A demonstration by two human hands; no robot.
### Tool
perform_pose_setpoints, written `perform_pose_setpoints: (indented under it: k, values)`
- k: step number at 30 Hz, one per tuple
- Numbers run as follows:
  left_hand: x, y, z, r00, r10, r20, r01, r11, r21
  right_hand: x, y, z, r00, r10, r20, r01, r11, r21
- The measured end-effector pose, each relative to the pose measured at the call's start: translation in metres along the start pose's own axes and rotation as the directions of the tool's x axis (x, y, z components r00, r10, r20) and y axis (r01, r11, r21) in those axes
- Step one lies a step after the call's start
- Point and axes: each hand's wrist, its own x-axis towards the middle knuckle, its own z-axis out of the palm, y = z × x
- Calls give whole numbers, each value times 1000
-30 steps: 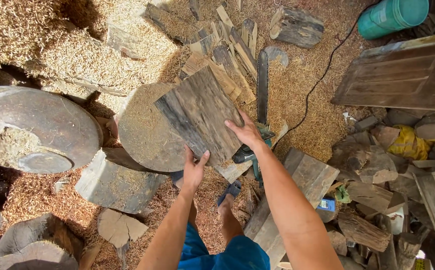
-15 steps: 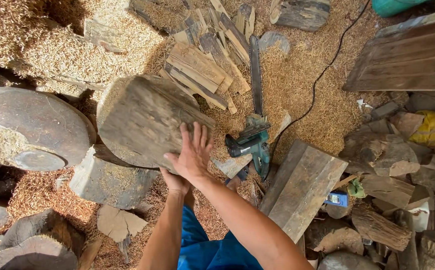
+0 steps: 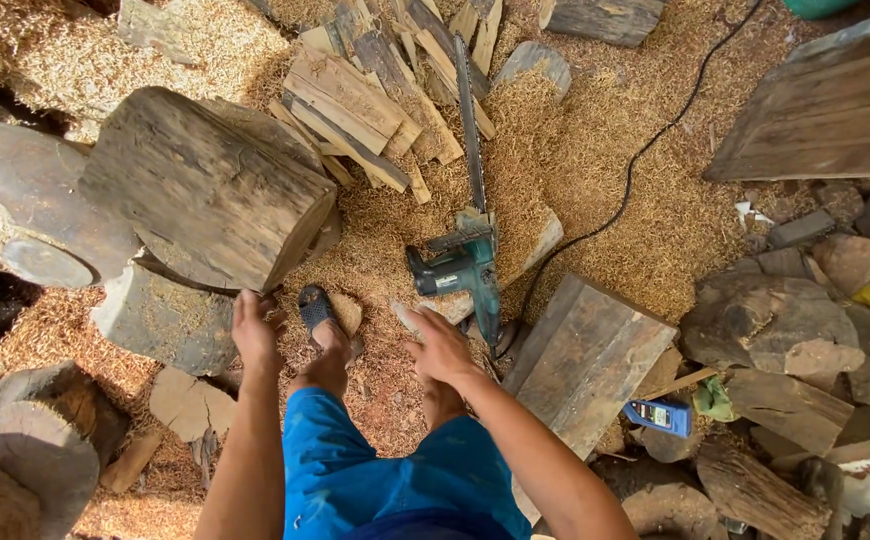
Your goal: The person carries a thick cut log section across a sawdust-covered yard, positions it on a support block, and cuts it with an electric chainsaw. They reposition the log and cut additional sections, steadying the wood with a foot while sawing.
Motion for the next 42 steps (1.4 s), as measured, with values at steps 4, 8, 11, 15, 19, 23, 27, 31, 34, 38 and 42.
perform_pose_setpoints:
  k: [4,8,11,15,19,23,27,31,34,38,42]
  values:
    - [-57,-57,35,971,-78,226,-17,920,393,-122,204,10,689,679,252,-716,693,91]
    - [-99,-121,67,919,-191,345,-198,533,823,-284,420,66,452,886,102,-889,438,133]
    - [-129,-138,92,876,-252,411,-297,391,871,-342,498,89,368,922,119,-923,378,-68]
    - [-160,-111,122,815,-322,482,-381,329,864,-321,423,115,412,911,-19,-887,405,222]
    - [-189,-77,156,793,-187,579,-438,486,757,-226,342,145,470,882,40,-488,222,844]
    - [-234,-100,169,479,353,804,-851,412,326,-116,215,110,772,591,234,-235,-77,969]
    - [-212,-103,166,362,363,859,-902,368,225,-104,61,-3,984,156,-91,111,-123,986]
    - [-133,-50,159,776,-324,541,-518,161,840,-130,82,-22,997,67,38,-30,-112,993]
    - [-92,-51,159,775,-363,518,-509,129,851,-167,120,-20,940,340,13,-149,377,914]
    - [-69,-87,179,716,-327,616,-567,243,787,-239,240,113,662,750,-3,-550,488,678]
    - [-29,-152,227,688,-296,662,-582,321,748,-318,260,250,257,959,119,-628,72,775]
